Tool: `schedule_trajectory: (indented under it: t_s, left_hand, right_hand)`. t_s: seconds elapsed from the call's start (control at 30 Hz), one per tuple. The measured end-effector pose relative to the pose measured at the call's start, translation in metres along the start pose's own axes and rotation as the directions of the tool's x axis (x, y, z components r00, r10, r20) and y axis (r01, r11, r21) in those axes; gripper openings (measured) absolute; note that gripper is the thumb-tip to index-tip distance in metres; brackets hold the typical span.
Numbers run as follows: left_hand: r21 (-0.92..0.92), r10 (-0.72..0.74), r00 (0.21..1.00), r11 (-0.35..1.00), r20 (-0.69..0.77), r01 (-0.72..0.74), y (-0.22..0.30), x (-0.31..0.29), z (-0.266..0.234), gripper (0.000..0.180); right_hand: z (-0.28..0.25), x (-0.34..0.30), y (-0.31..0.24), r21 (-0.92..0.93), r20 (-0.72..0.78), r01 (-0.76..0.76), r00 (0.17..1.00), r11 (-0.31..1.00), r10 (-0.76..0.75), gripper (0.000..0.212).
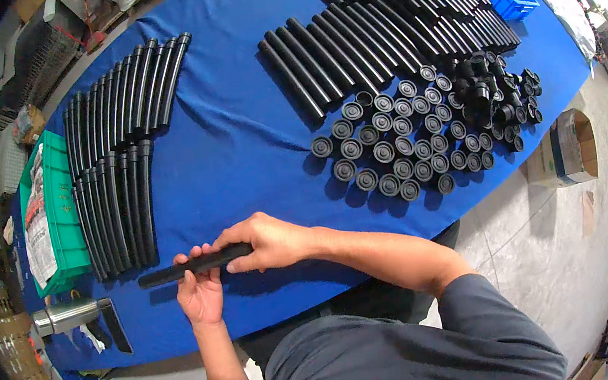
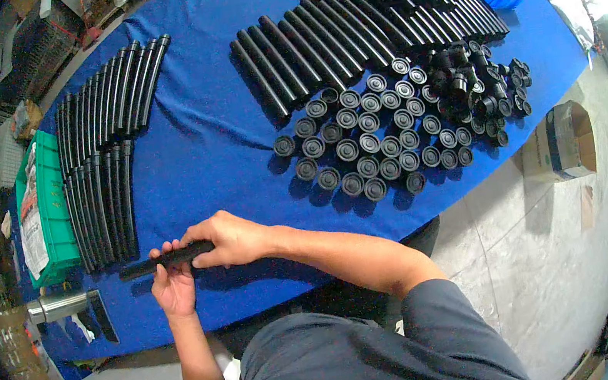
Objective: Manually assemble black plastic tubes and end caps by pressing them together.
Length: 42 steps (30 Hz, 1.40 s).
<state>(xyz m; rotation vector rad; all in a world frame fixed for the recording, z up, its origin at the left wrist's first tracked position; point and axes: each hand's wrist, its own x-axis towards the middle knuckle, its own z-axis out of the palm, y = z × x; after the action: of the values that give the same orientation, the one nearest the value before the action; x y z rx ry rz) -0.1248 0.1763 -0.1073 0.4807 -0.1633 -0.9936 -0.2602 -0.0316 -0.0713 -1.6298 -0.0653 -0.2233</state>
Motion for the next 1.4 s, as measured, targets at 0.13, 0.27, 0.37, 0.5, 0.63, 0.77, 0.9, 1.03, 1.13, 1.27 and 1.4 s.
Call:
schedule_trajectory:
  t_s: [0.13,0.27,0.37,0.5,0.63,0.77,0.9,1.03,1.13,1.27,1.4]
  left_hand:
    - [0.006,0.004,1.0,1.0,0.014,-0.004,0.003,0.001,0.001,0.029]
    - [0.023,0.046,0.998,0.999,-0.045,-0.045,0.01,-0.006,0.002,0.031]
    - [0.019,0.029,0.999,0.999,-0.023,-0.029,0.004,-0.002,0.006,0.031]
    - [0.091,0.021,1.0,0.996,0.007,-0.021,-0.007,-0.002,0.008,0.03]
    - [0.109,-0.02,0.999,0.994,0.031,0.016,-0.009,-0.001,0.018,0.037]
    - [0.079,0.3,0.939,0.953,-0.166,-0.291,0.043,-0.015,0.008,0.035]
    - [0.991,0.723,0.689,0.053,0.046,-0.123,0.097,-0.018,0.039,0.026]
    - [0.401,-0.046,0.835,-0.862,0.548,-0.31,0.079,-0.013,0.096,0.039]
    - [0.388,-0.123,0.84,-0.846,0.528,-0.367,0.073,-0.009,0.09,0.039]
    - [0.362,-0.196,0.813,-0.821,0.548,-0.441,0.088,0.006,0.096,0.032]
    - [0.336,-0.051,0.776,-0.882,0.629,-0.331,0.136,0.062,0.1,0.023]
  right_hand:
    - [-0.01,0.006,-0.018,0.133,0.11,-0.367,0.929,0.921,0.355,0.038]
    - [0.006,0.007,-0.008,-0.418,-0.061,0.288,0.938,0.862,-0.343,0.04]
    - [0.003,0.003,-0.001,-0.226,-0.019,0.159,0.986,0.961,-0.168,0.037]
    - [-0.001,0.001,-0.003,0.006,0.053,-0.204,0.978,0.979,0.203,0.041]
    - [-0.011,-0.002,-0.003,0.138,-0.039,-0.214,0.974,0.967,0.222,0.033]
    - [-0.021,0.003,-0.016,0.226,-0.033,-0.352,0.929,0.908,0.369,0.031]
    - [-0.025,0.007,-0.015,0.223,-0.05,-0.346,0.929,0.911,0.365,0.031]
    - [-0.025,0.005,-0.013,0.234,-0.034,-0.341,0.933,0.91,0.358,0.032]
    - [-0.026,0.004,-0.016,0.208,-0.035,-0.336,0.936,0.919,0.35,0.028]
    - [-0.029,0.006,-0.014,0.225,0.051,-0.387,0.921,0.894,0.386,0.043]
    - [-0.025,0.006,-0.01,0.482,-0.132,-0.276,0.916,0.832,0.38,0.078]
